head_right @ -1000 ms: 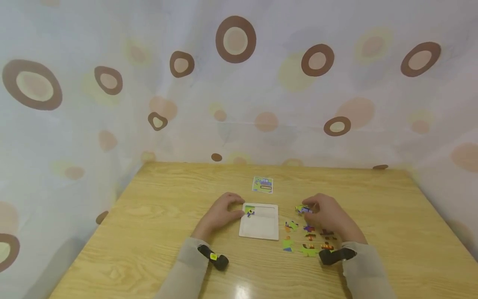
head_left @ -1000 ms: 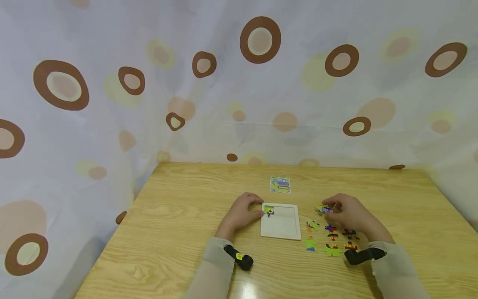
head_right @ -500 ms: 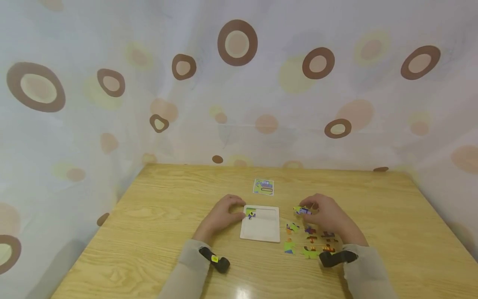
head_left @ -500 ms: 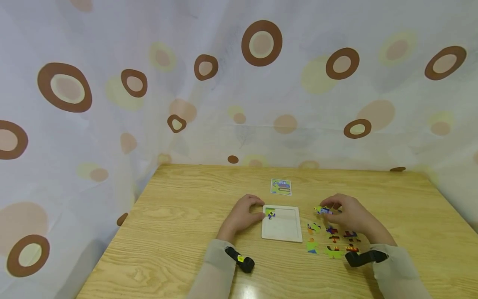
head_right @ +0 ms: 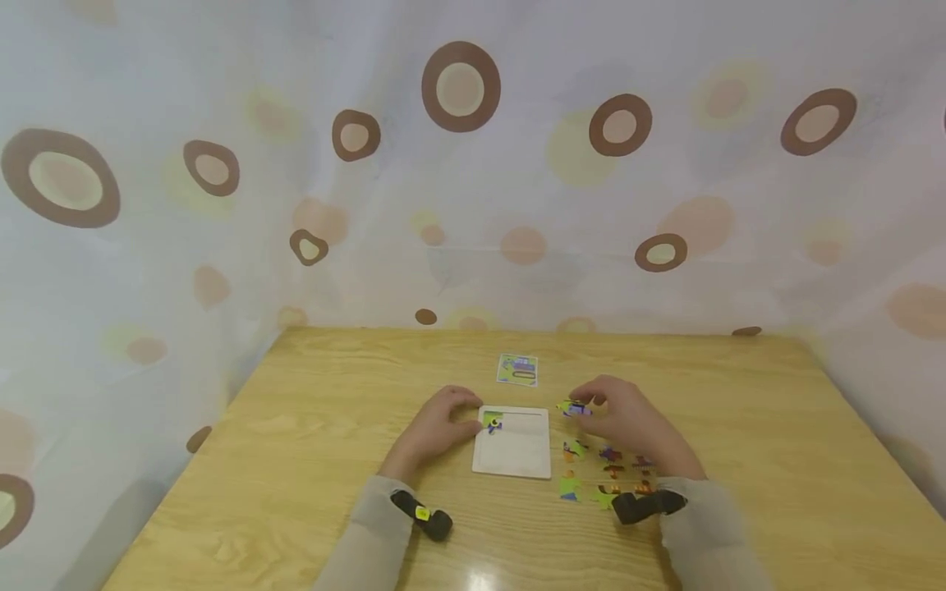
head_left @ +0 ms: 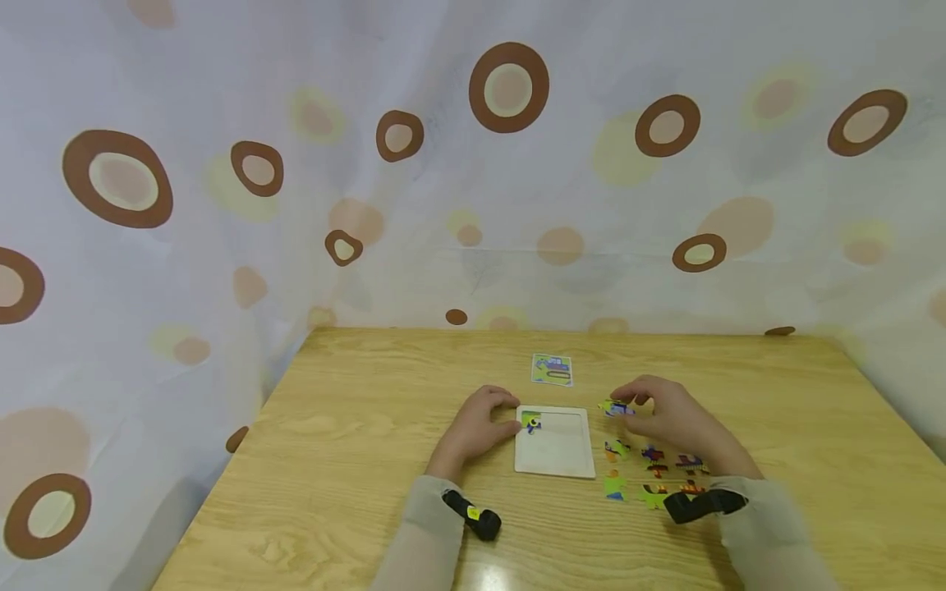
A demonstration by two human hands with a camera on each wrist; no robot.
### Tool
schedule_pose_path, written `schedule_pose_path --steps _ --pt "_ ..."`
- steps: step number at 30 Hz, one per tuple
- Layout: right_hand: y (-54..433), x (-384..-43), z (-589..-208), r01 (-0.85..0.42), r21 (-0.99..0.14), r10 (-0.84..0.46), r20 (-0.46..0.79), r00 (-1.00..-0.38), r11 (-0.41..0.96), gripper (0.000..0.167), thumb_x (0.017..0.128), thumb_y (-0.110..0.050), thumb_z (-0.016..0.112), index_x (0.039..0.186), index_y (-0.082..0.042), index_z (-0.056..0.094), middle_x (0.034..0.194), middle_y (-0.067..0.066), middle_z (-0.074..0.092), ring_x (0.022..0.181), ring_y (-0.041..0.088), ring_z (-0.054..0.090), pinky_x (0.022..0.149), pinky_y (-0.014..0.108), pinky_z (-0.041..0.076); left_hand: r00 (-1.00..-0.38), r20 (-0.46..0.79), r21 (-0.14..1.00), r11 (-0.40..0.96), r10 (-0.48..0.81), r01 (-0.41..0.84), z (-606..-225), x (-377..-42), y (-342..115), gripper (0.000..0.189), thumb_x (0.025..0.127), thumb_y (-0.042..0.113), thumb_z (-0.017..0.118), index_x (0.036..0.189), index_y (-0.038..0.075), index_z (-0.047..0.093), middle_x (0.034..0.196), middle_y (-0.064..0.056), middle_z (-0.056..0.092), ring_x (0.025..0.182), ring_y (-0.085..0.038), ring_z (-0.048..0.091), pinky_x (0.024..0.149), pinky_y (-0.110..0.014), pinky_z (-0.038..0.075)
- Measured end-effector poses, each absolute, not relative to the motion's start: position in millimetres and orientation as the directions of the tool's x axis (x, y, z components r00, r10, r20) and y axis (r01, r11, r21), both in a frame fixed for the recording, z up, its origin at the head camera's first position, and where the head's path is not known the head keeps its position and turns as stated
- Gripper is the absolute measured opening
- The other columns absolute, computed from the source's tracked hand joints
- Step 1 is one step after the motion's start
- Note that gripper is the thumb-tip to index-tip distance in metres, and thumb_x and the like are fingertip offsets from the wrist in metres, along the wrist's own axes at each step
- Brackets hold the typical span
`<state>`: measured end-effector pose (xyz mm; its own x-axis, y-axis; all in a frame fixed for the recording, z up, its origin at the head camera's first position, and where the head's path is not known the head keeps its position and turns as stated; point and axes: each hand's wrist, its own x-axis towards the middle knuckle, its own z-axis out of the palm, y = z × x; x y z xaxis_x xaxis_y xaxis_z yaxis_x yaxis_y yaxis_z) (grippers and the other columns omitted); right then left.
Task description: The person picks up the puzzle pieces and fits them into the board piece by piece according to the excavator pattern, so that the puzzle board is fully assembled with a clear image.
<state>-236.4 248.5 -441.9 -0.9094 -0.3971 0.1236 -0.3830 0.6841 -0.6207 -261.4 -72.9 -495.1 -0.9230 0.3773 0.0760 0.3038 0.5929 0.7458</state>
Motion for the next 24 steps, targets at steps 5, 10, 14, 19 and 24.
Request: schedule_pose_path --steps 5,10,14,19,24 --pt "239.2 -237.7 -438.5 -0.395 -0.64 -0.415 0.129 -0.901 0.659 0.03 0.091 -0.013 0.071 0.119 -0.004 0.068 0.113 0.005 0.065 0.099 0.026 0.054 0.076 0.04 0.049 -0.925 0.076 0.751 0.588 0.373 0.299 -494.6 -259.2 -74.2 0.032 0.092 0.02 0.072 0.122 0.01 0.068 0.131 -0.004 0.054 0.126 -0.026 0.048 0.108 -0.042 0.038" --pt "231.3 -239.1 -436.1 -0.402 -0.646 -0.425 0.132 -0.896 0.648 0.028 0.092 -0.013 0.071 0.118 -0.005 0.069 0.111 0.004 0.065 0.1 0.029 0.054 0.077 0.041 0.049 -0.924 0.076 0.753 0.586 0.374 0.299 -492.3 -258.7 -73.4 0.033 0.092 0.019 0.072 0.123 0.009 0.067 0.131 -0.004 0.054 0.126 -0.026 0.048 0.108 -0.042 0.038" --pt "226.1 -242.1 -436.4 -0.406 -0.645 -0.432 0.129 -0.893 0.647 0.027 0.092 -0.012 0.07 0.118 -0.005 0.069 0.111 0.003 0.065 0.1 0.027 0.054 0.078 0.04 0.049 -0.926 0.075 0.752 0.588 0.371 0.297 -492.1 -258.9 -73.3 0.033 0.092 0.019 0.072 0.124 0.009 0.067 0.131 -0.004 0.054 0.126 -0.026 0.048 0.108 -0.042 0.038" --pt "217.5 -244.8 -435.6 -0.419 -0.646 -0.444 0.135 -0.886 0.638 0.025 0.091 -0.01 0.071 0.115 -0.004 0.07 0.109 0.004 0.066 0.099 0.027 0.054 0.079 0.043 0.049 -0.926 0.081 0.754 0.585 0.369 0.299 -494.1 -259.9 -73.4 0.033 0.092 0.02 0.072 0.123 0.01 0.068 0.131 -0.003 0.054 0.126 -0.026 0.048 0.108 -0.043 0.038" --pt "207.1 -246.7 -436.3 -0.419 -0.635 -0.449 0.125 -0.885 0.649 0.024 0.091 -0.012 0.072 0.114 -0.005 0.071 0.108 0.003 0.067 0.099 0.027 0.055 0.082 0.044 0.049 -0.926 0.078 0.755 0.585 0.369 0.297 -495.8 -260.9 -73.7 0.033 0.092 0.02 0.072 0.123 0.011 0.068 0.131 -0.003 0.054 0.126 -0.025 0.049 0.108 -0.042 0.038"
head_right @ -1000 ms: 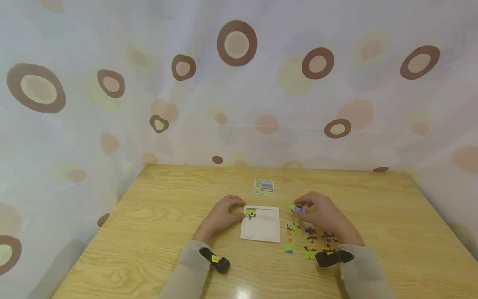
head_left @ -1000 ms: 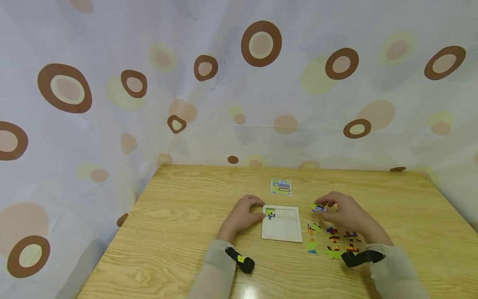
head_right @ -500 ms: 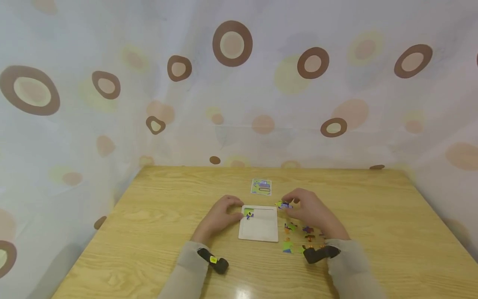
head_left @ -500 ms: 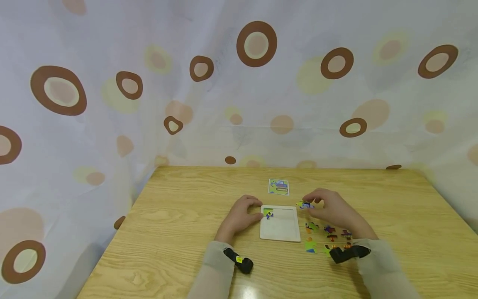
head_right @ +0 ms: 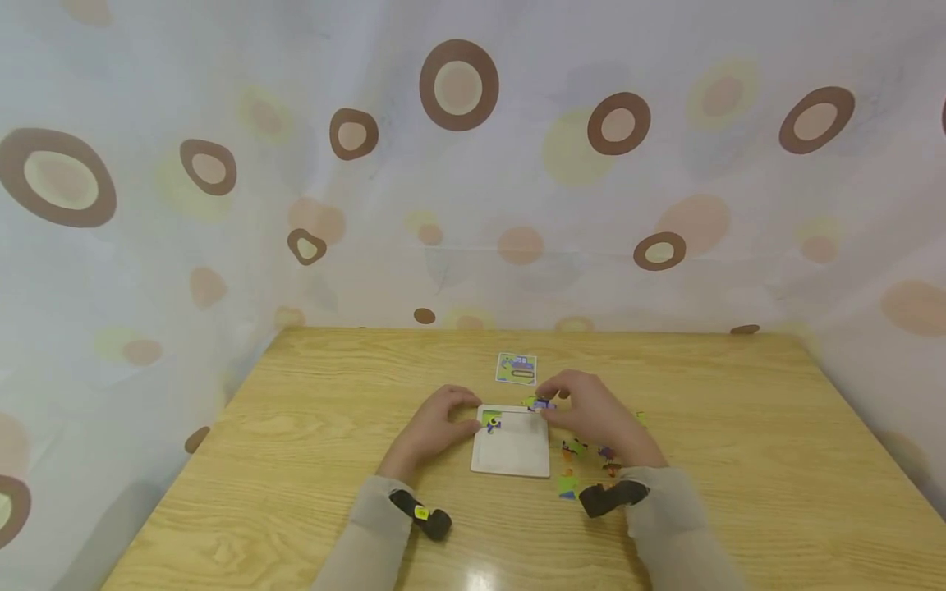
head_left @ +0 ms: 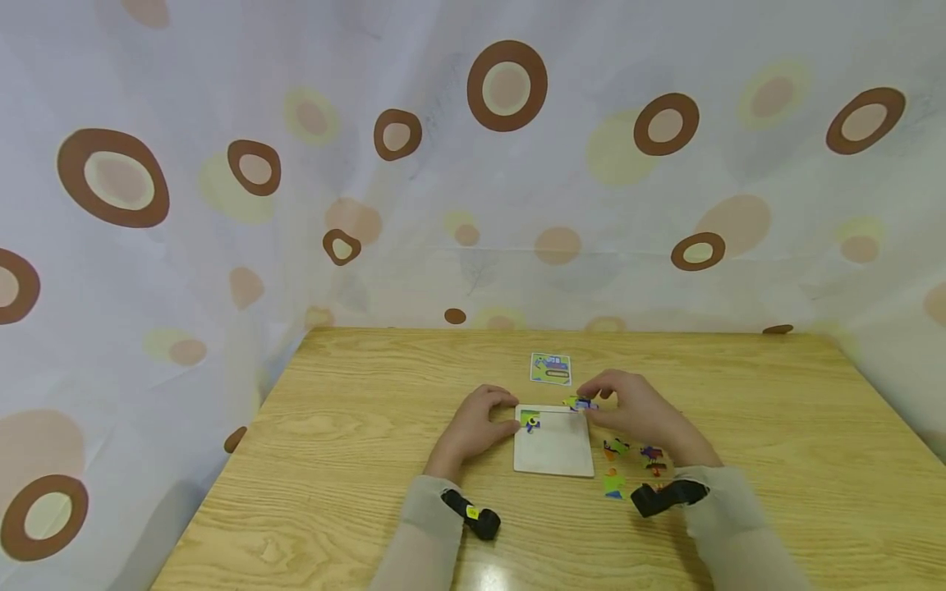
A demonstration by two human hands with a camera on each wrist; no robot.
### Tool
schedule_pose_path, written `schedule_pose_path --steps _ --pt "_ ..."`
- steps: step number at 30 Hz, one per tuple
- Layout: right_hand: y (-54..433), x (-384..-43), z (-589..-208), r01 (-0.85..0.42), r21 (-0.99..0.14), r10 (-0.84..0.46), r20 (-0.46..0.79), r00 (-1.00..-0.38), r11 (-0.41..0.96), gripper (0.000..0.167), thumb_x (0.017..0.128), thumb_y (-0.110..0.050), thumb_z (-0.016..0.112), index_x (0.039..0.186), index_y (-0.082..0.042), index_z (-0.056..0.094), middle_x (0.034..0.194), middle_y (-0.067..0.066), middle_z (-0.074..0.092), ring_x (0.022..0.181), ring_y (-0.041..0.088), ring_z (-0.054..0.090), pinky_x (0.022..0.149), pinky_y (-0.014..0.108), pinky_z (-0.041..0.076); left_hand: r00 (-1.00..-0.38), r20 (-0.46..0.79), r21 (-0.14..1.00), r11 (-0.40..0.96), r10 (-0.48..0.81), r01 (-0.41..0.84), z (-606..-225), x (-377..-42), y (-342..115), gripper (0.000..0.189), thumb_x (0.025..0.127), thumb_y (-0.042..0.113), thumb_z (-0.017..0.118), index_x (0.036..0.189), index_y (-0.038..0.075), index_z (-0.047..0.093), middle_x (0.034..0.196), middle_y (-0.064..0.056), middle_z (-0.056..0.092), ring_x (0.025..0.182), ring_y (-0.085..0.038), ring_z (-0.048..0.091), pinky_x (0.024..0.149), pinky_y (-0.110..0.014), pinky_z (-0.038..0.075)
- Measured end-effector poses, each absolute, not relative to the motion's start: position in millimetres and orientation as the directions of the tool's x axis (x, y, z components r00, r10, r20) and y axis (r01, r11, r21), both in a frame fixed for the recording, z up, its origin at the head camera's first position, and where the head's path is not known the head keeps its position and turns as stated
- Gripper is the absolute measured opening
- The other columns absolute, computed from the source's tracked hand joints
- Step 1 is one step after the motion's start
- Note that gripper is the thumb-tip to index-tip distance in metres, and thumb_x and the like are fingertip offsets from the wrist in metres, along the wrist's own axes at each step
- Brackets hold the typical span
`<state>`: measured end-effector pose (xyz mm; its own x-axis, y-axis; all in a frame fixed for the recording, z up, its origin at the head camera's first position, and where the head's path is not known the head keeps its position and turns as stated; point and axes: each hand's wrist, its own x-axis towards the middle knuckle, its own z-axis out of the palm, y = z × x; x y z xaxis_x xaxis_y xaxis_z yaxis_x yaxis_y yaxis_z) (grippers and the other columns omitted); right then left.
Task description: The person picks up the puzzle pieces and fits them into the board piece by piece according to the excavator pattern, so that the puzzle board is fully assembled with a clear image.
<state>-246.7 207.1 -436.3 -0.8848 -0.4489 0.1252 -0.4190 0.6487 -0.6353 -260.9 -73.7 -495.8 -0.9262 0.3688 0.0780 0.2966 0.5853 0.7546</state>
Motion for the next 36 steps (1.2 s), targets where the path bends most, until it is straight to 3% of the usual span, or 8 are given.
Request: schedule_pose_path --steps 7,19,36 --pt "194.0 -250.1 -439.9 -0.418 -0.663 -0.472 0.111 -0.875 0.62 0.022 0.09 -0.014 0.073 0.111 -0.007 0.071 0.108 0.002 0.066 0.1 0.029 0.055 0.081 0.043 0.05 -0.927 0.062 0.742 0.604 0.369 0.29 -496.4 -260.9 -73.8 0.033 0.092 0.021 0.072 0.124 0.013 0.067 0.132 -0.002 0.054 0.126 -0.024 0.048 0.108 -0.041 0.038" --pt "177.0 -254.0 -455.2 -0.48 -0.652 -0.541 0.126 -0.831 0.587 0.015 0.088 -0.008 0.072 0.103 -0.009 0.075 0.1 0.001 0.064 0.091 0.021 0.058 0.076 0.037 0.05 -0.926 0.065 0.745 0.599 0.373 0.294 -493.6 -258.8 -73.7 0.033 0.092 0.021 0.072 0.123 0.012 0.067 0.131 -0.002 0.054 0.126 -0.024 0.049 0.108 -0.041 0.038" --pt "163.8 -256.6 -470.4 -0.436 -0.617 -0.497 0.083 -0.864 0.655 0.014 0.087 -0.008 0.074 0.1 -0.009 0.077 0.096 0.0 0.06 0.084 0.015 0.055 0.073 0.033 0.048 -0.921 0.089 0.739 0.594 0.379 0.316 -496.7 -260.7 -74.4 0.033 0.093 0.022 0.072 0.123 0.011 0.067 0.131 -0.003 0.054 0.126 -0.025 0.049 0.108 -0.042 0.038"
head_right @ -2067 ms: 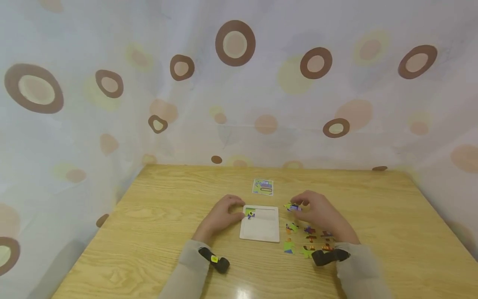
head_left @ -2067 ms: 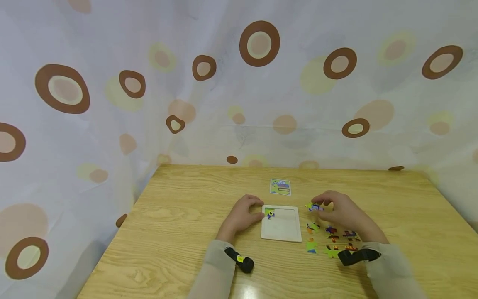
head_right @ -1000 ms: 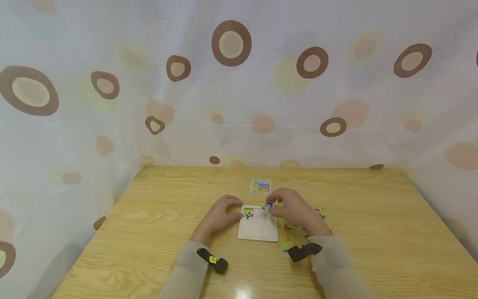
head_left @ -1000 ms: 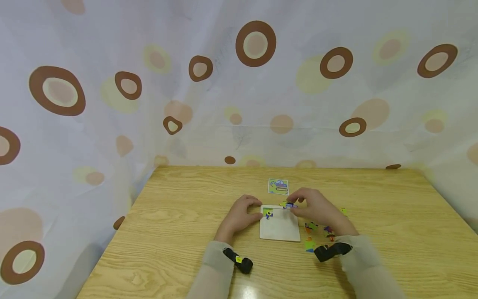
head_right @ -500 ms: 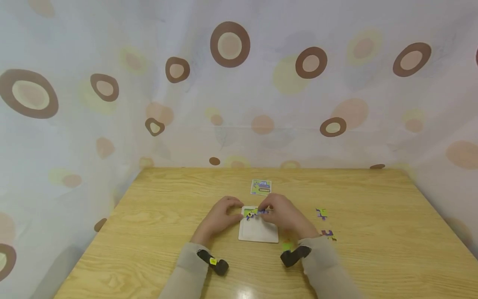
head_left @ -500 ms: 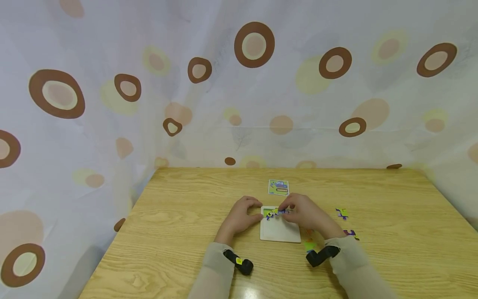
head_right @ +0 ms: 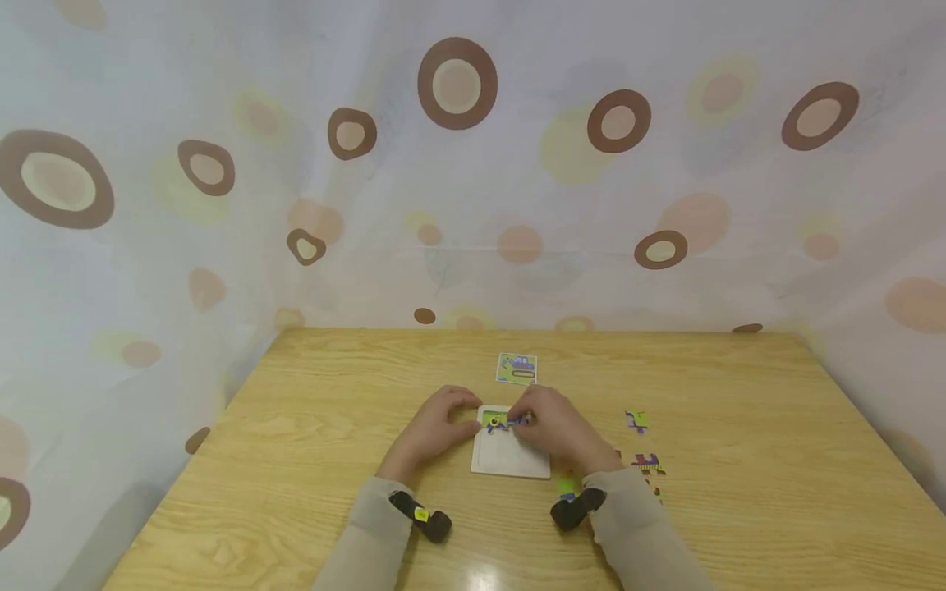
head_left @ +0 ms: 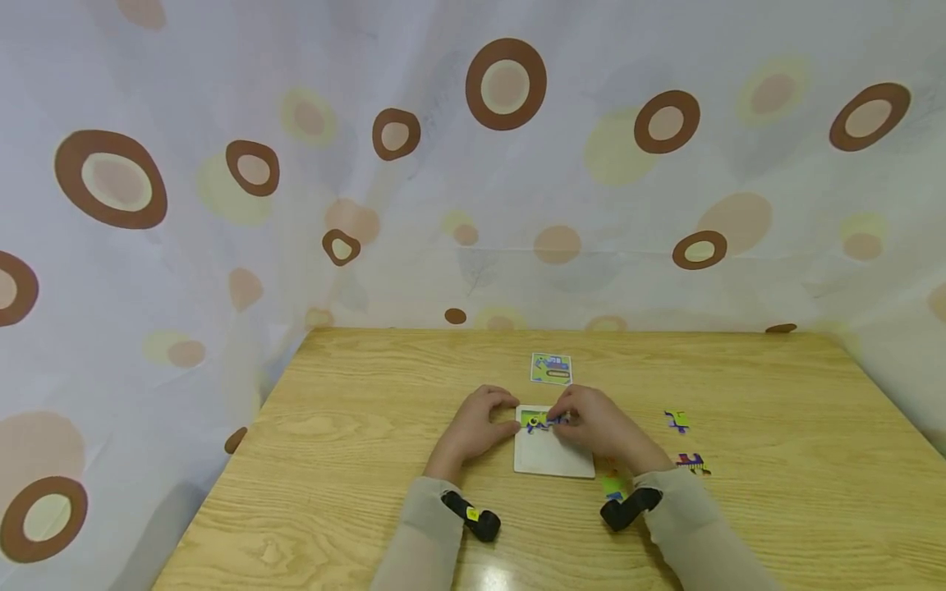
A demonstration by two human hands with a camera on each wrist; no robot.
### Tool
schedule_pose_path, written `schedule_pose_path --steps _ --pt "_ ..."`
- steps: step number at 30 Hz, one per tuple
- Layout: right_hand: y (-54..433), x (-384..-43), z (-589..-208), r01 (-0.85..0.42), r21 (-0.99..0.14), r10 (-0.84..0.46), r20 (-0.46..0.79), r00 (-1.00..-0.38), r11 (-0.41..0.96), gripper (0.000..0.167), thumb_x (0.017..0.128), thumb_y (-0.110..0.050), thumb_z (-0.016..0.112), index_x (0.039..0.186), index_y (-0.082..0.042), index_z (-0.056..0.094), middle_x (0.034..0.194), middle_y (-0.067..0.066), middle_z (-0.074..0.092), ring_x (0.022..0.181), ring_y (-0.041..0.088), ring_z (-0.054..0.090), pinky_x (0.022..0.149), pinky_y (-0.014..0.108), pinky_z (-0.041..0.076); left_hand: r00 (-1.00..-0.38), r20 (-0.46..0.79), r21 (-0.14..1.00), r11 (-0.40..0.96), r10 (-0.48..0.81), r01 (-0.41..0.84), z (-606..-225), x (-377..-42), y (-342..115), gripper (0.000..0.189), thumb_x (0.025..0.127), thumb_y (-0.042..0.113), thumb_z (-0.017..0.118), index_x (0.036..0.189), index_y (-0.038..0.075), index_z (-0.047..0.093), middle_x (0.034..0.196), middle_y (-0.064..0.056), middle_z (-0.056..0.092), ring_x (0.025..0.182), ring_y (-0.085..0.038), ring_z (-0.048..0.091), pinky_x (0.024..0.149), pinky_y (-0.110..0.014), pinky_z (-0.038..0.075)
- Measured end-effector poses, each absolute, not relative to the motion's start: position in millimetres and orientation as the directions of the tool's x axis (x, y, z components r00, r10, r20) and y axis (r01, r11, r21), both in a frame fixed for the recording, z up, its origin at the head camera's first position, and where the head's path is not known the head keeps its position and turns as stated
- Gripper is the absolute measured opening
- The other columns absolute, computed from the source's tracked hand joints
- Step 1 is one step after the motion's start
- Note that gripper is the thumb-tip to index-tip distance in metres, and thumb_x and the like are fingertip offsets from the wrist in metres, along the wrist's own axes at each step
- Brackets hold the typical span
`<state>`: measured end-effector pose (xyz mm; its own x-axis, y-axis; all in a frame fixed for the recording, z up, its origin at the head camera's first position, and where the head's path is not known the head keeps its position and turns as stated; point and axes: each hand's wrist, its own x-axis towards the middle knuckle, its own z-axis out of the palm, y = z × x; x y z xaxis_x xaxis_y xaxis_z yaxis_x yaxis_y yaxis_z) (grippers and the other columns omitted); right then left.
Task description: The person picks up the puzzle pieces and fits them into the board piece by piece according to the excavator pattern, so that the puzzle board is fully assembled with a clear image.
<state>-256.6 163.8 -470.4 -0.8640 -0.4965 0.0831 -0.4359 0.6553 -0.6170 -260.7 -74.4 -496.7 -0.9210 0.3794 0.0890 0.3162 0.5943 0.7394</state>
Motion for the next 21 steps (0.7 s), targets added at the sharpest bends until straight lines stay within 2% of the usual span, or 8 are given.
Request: schedule_pose_path --steps 21 --pt "160.4 -254.7 -477.5 -0.406 -0.628 -0.459 0.087 -0.884 0.664 0.014 0.089 -0.006 0.073 0.102 -0.01 0.076 0.098 -0.001 0.058 0.08 0.013 0.052 0.068 0.03 0.046 -0.924 0.08 0.737 0.602 0.374 0.307 -496.2 -261.2 -73.1 0.032 0.093 0.021 0.071 0.123 0.011 0.068 0.131 -0.003 0.054 0.125 -0.025 0.049 0.108 -0.042 0.038"
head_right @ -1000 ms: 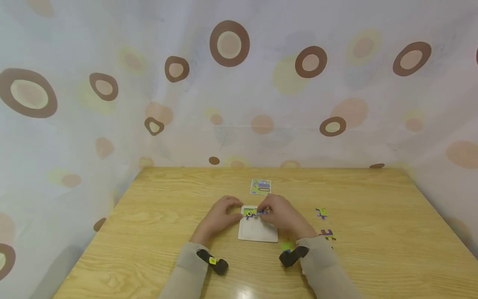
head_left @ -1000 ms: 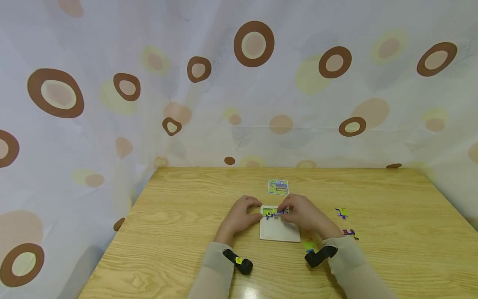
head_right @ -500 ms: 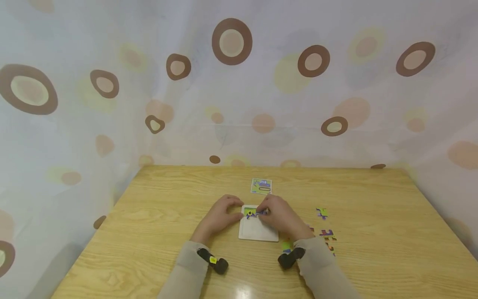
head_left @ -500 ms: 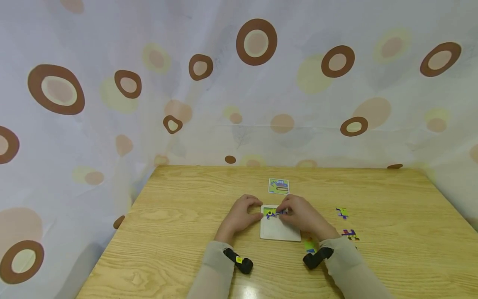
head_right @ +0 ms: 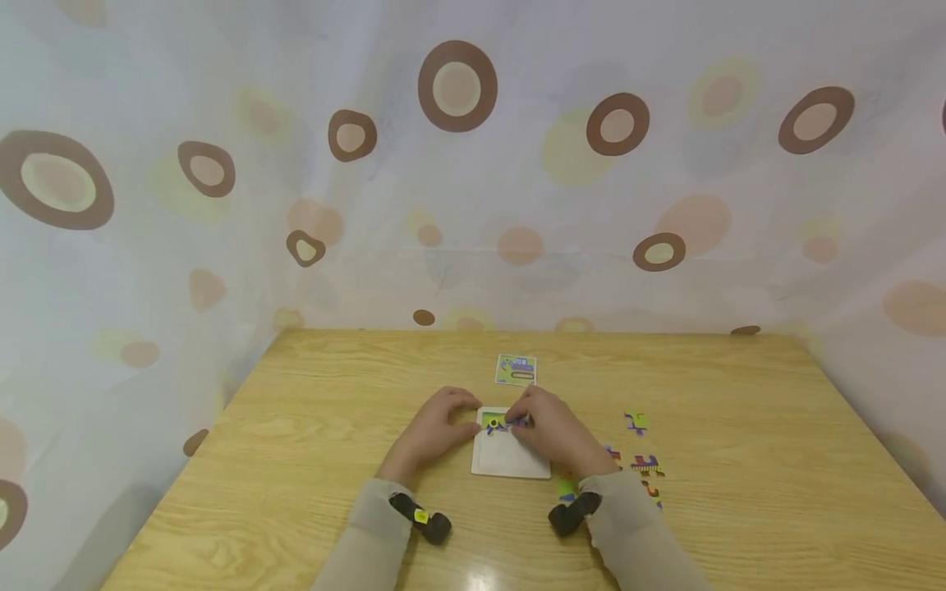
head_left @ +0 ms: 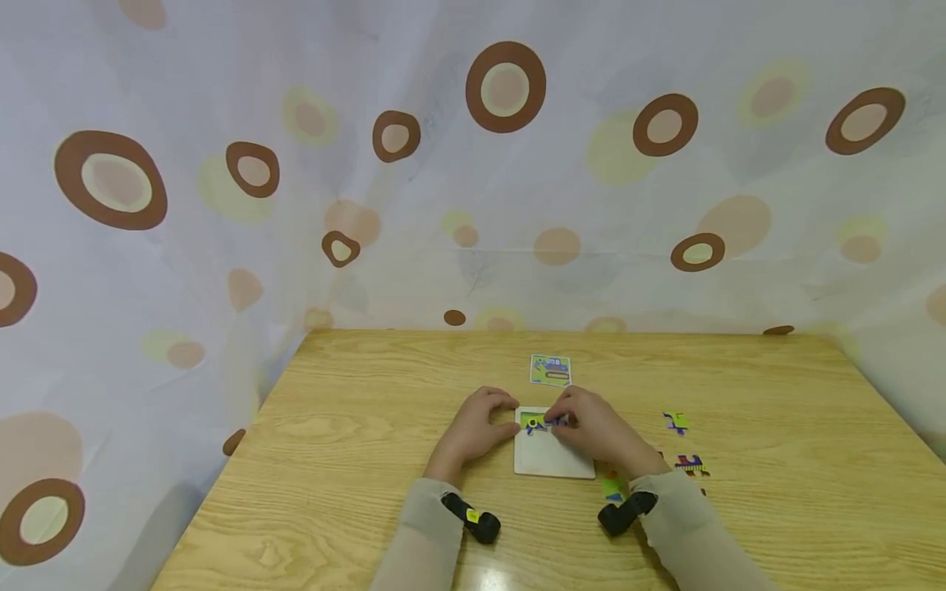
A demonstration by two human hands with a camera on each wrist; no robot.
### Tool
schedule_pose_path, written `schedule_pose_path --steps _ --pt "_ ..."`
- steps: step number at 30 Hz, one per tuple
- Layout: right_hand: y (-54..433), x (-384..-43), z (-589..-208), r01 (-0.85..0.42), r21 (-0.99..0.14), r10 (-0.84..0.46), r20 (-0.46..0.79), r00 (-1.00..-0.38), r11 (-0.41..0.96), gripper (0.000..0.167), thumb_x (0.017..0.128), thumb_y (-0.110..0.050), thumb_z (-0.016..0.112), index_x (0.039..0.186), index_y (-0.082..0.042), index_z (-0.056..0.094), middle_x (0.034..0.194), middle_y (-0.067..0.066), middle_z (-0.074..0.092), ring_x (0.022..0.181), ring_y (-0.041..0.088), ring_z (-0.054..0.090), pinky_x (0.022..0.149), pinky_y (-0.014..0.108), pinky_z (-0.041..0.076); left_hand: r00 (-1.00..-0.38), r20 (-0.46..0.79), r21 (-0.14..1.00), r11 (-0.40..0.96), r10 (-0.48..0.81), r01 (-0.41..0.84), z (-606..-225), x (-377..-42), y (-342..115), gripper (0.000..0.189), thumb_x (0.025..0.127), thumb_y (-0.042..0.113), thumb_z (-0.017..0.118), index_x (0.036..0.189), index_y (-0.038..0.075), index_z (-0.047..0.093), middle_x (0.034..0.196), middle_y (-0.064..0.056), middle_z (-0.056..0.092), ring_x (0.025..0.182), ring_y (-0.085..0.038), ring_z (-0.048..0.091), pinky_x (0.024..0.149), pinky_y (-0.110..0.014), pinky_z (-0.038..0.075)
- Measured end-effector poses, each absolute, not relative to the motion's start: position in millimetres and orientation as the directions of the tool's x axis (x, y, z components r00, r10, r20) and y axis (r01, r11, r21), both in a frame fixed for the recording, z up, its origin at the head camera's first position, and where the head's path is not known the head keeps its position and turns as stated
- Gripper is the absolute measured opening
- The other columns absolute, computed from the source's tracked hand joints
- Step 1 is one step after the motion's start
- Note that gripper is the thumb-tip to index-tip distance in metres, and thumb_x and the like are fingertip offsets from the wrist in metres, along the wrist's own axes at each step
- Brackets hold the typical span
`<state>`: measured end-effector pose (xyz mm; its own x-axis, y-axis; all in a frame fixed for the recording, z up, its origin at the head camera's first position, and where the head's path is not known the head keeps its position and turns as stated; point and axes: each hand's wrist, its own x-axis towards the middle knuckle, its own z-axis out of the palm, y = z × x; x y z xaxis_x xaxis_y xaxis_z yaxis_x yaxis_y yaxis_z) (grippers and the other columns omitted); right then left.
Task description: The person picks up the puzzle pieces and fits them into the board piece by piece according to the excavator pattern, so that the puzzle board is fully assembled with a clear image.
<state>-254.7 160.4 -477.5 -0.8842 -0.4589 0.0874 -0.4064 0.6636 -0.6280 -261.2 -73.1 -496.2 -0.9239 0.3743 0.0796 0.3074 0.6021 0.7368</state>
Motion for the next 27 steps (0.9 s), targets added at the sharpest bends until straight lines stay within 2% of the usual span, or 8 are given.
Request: schedule_pose_path --steps 12,27 --pt "159.7 -255.2 -481.1 -0.425 -0.624 -0.463 0.112 -0.879 0.656 0.015 0.089 -0.007 0.073 0.103 -0.009 0.078 0.093 -0.003 0.056 0.075 0.012 0.051 0.063 0.027 0.046 -0.927 0.068 0.735 0.609 0.37 0.297 -494.9 -260.0 -72.4 0.032 0.093 0.021 0.072 0.123 0.012 0.067 0.131 -0.003 0.054 0.126 -0.025 0.048 0.108 -0.041 0.038" --pt "162.7 -256.3 -475.9 -0.39 -0.639 -0.439 0.089 -0.894 0.663 0.018 0.086 -0.004 0.074 0.103 -0.009 0.076 0.089 -0.001 0.061 0.075 0.016 0.05 0.063 0.029 0.045 -0.931 0.065 0.739 0.61 0.359 0.287 -499.3 -263.5 -72.8 0.032 0.092 0.022 0.073 0.122 0.013 0.068 0.131 -0.001 0.055 0.126 -0.022 0.049 0.109 -0.039 0.038"
